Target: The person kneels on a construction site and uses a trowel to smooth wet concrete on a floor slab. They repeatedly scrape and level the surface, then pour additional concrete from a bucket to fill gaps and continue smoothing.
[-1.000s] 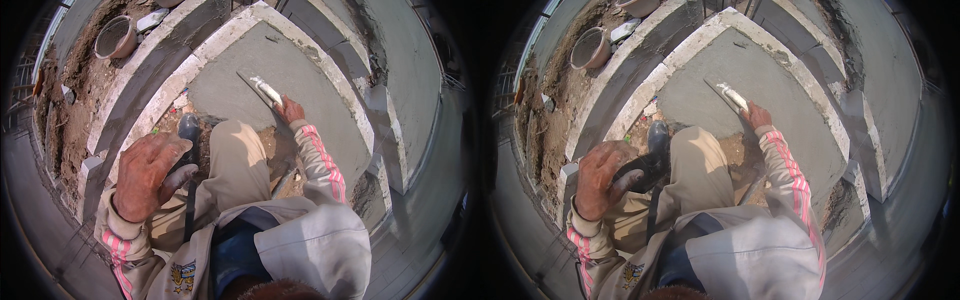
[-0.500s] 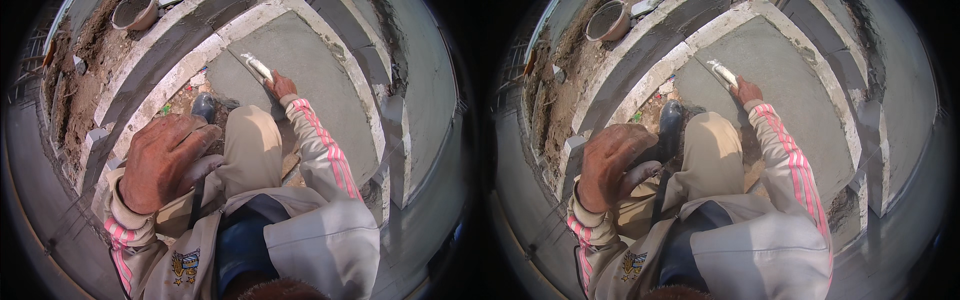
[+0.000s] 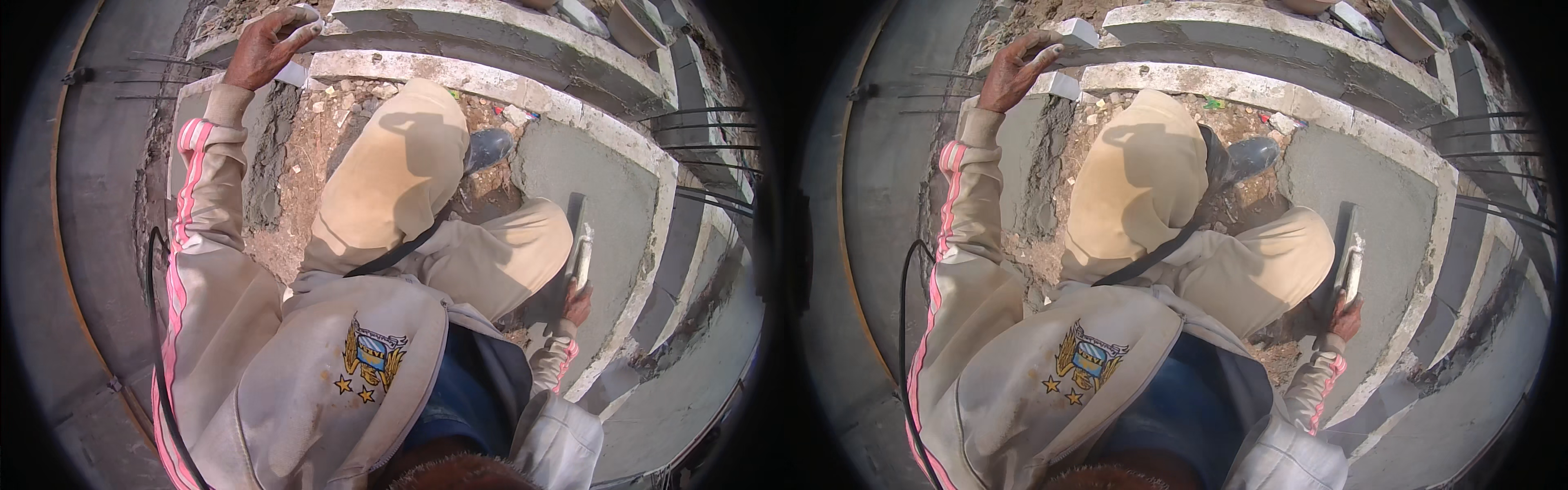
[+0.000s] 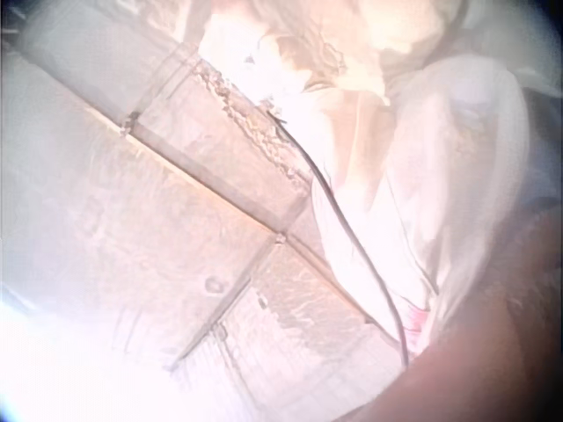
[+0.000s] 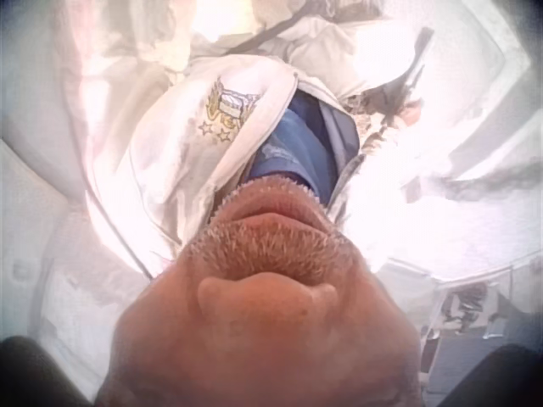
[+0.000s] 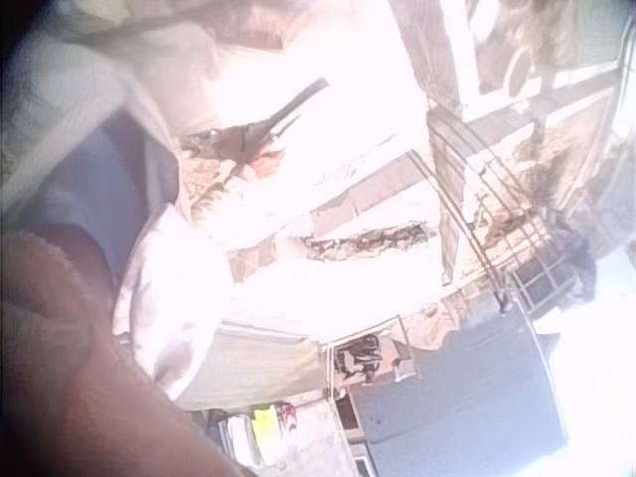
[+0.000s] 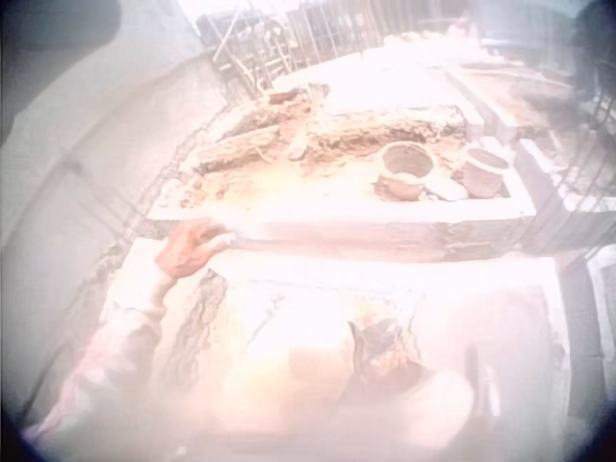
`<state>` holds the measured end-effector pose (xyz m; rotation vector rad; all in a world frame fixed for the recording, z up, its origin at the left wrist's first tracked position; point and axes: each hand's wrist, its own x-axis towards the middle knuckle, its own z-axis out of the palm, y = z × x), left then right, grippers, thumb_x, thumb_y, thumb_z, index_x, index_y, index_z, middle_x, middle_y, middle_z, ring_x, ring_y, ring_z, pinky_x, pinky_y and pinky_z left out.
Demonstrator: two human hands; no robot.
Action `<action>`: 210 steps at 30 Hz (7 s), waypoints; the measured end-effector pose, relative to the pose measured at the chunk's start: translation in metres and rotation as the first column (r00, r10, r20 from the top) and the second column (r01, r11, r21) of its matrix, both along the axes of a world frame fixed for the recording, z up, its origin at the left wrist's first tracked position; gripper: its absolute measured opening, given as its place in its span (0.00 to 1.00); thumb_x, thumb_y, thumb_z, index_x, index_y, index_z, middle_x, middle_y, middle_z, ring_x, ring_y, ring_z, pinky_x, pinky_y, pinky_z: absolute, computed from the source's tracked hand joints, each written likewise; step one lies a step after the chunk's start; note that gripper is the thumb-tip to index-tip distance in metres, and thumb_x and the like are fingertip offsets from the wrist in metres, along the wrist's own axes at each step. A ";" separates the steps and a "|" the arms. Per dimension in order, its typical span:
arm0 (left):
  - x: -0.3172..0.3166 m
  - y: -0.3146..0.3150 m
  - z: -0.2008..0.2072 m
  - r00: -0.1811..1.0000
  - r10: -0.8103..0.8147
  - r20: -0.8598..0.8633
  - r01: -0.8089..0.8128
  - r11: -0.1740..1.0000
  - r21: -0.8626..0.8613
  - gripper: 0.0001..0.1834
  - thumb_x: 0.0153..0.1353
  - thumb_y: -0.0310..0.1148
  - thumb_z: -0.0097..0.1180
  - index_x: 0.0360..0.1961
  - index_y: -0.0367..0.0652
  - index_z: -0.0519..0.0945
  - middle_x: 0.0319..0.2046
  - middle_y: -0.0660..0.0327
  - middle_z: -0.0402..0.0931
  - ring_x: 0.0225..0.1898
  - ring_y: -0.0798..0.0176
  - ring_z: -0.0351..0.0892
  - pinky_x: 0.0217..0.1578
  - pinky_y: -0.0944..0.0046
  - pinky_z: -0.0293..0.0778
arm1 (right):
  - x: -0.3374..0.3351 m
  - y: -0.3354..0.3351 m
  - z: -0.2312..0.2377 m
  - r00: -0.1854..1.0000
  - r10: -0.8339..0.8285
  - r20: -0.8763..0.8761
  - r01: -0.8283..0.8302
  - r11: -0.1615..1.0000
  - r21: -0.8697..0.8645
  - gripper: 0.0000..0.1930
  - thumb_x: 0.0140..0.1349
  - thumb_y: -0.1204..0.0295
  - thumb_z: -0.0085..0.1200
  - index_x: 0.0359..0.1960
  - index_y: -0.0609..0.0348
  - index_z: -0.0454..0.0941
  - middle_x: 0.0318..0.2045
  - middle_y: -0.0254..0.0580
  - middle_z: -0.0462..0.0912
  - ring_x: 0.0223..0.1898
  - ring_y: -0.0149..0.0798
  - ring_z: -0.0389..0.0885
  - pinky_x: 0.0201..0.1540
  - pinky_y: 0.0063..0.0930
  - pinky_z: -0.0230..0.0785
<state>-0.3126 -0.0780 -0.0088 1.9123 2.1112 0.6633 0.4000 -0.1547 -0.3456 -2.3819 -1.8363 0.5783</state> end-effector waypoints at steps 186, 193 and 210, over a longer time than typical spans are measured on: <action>-0.244 -0.234 0.206 -0.607 0.578 0.545 0.514 0.809 -0.285 0.13 0.65 0.41 0.51 0.43 0.45 0.78 0.33 0.61 0.77 0.32 0.61 0.75 0.33 0.58 0.70 | -0.718 -0.236 0.600 0.804 0.478 -0.353 -0.287 0.832 0.475 0.24 0.62 0.61 0.56 0.55 0.63 0.71 0.43 0.60 0.80 0.44 0.63 0.79 0.46 0.50 0.71; -0.244 -0.254 0.272 -0.527 0.644 0.555 0.786 0.618 0.030 0.24 0.68 0.48 0.47 0.58 0.44 0.72 0.37 0.59 0.76 0.31 0.63 0.73 0.31 0.60 0.69 | -0.702 -0.186 0.549 0.945 0.084 -0.317 -0.020 0.979 0.201 0.24 0.64 0.57 0.54 0.56 0.61 0.72 0.42 0.63 0.81 0.44 0.64 0.80 0.47 0.51 0.72; -0.321 -0.177 0.311 0.784 -0.371 0.497 0.475 0.874 -0.097 0.34 0.59 0.40 0.60 0.65 0.38 0.69 0.52 0.52 0.80 0.50 0.58 0.80 0.53 0.61 0.72 | -0.740 -0.234 0.635 0.845 0.525 -0.104 -0.409 0.759 0.507 0.17 0.64 0.61 0.56 0.51 0.55 0.75 0.40 0.53 0.77 0.38 0.57 0.80 0.37 0.48 0.73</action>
